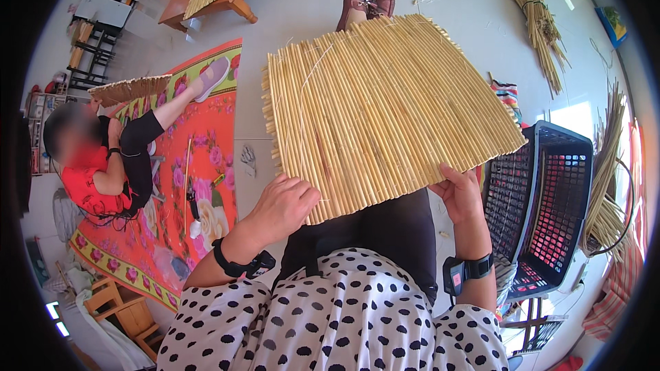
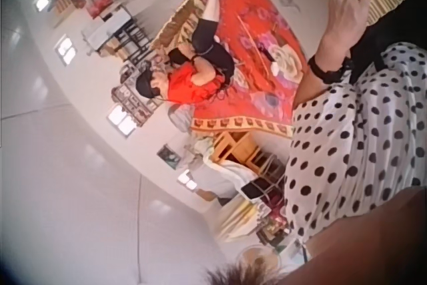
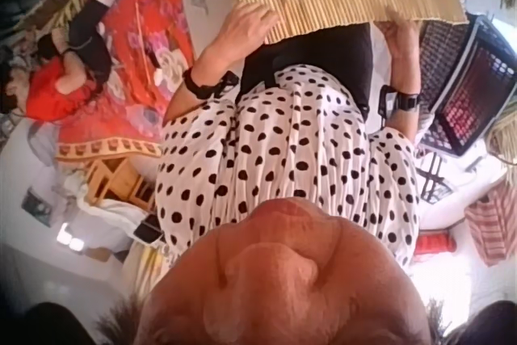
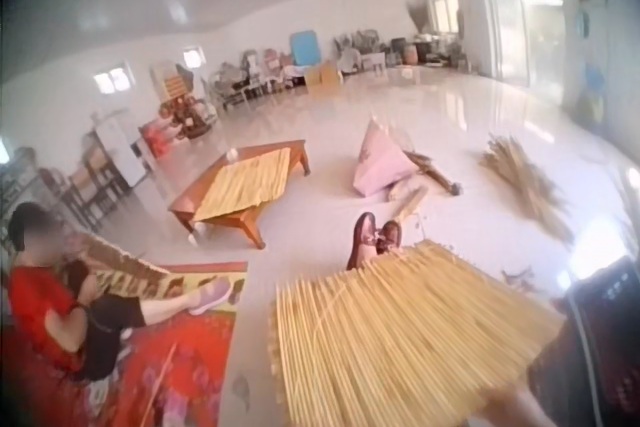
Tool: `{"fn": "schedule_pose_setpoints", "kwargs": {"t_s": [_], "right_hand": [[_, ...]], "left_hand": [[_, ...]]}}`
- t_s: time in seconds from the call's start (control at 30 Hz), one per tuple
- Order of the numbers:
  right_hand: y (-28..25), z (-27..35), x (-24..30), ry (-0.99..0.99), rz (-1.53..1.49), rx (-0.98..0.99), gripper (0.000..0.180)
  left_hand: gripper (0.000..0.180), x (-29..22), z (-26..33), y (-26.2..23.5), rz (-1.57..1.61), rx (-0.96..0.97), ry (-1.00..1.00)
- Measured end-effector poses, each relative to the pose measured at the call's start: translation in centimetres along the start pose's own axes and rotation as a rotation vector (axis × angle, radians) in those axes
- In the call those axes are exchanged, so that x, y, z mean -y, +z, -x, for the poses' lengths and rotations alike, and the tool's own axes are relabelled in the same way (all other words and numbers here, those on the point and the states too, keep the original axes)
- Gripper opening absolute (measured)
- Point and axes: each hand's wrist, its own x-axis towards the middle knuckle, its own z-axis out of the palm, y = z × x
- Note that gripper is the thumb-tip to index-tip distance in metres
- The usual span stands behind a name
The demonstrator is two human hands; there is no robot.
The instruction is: The person weaves a bamboo mat by hand, threading string through the slats and securing them. They adjust the mat's position and continue stitching along the edges.
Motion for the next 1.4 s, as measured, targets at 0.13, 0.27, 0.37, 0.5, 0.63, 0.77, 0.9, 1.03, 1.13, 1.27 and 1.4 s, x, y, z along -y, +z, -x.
{"fn": "schedule_pose_setpoints", "kwargs": {"t_s": [0.13, 0.27, 0.37, 0.5, 0.63, 0.77, 0.9, 1.03, 1.13, 1.27, 1.4], "right_hand": [[-0.3, -0.3, 0.0, 0.001, 0.003, 0.003, 0.039], [0.1, -0.1, 0.1, -0.004, -0.002, 0.015, 0.039], [0.0, -0.3, 0.0, -0.014, 0.002, 0.01, 0.038], [-0.3, -0.4, 0.3, -0.035, 0.054, 0.02, 0.04], [-0.9, -0.8, 0.8, -0.041, 0.106, 0.025, 0.037], [-0.2, -0.8, 0.8, -0.036, 0.102, 0.024, 0.036], [-0.7, -0.9, 0.7, -0.016, 0.096, 0.026, 0.035], [-0.8, -1.2, 0.6, -0.009, 0.095, -0.008, 0.034], [-0.9, -1.2, 0.7, 0.005, 0.082, -0.002, 0.033], [-0.7, -1.0, 0.7, 0.004, 0.089, 0.005, 0.034], [-0.4, -1.0, 0.6, -0.018, 0.119, 0.023, 0.035]], "left_hand": [[0.01, 0.5, 0.3, -0.8, 0.016, -0.001, -0.025], [0.01, 0.8, 0.7, -0.7, 0.048, 0.036, -0.034], [0.01, 0.9, 1.3, -0.9, 0.039, 0.041, -0.044], [0.012, 2.2, 2.4, -1.6, -0.015, -0.029, -0.093], [0.01, 4.9, 3.9, -2.5, -0.088, -0.086, -0.177], [0.006, 6.7, 5.7, -3.4, -0.08, -0.111, -0.304], [0.007, 7.9, 5.9, -4.4, -0.068, -0.169, -0.368], [0.009, 9.2, 4.9, -4.9, -0.107, -0.245, -0.396], [0.015, 10.0, 3.0, -5.5, -0.125, -0.294, -0.378], [0.025, 11.5, -0.2, -5.5, -0.122, -0.406, -0.25], [0.04, 11.9, -1.4, -4.9, -0.115, -0.52, -0.262]]}}
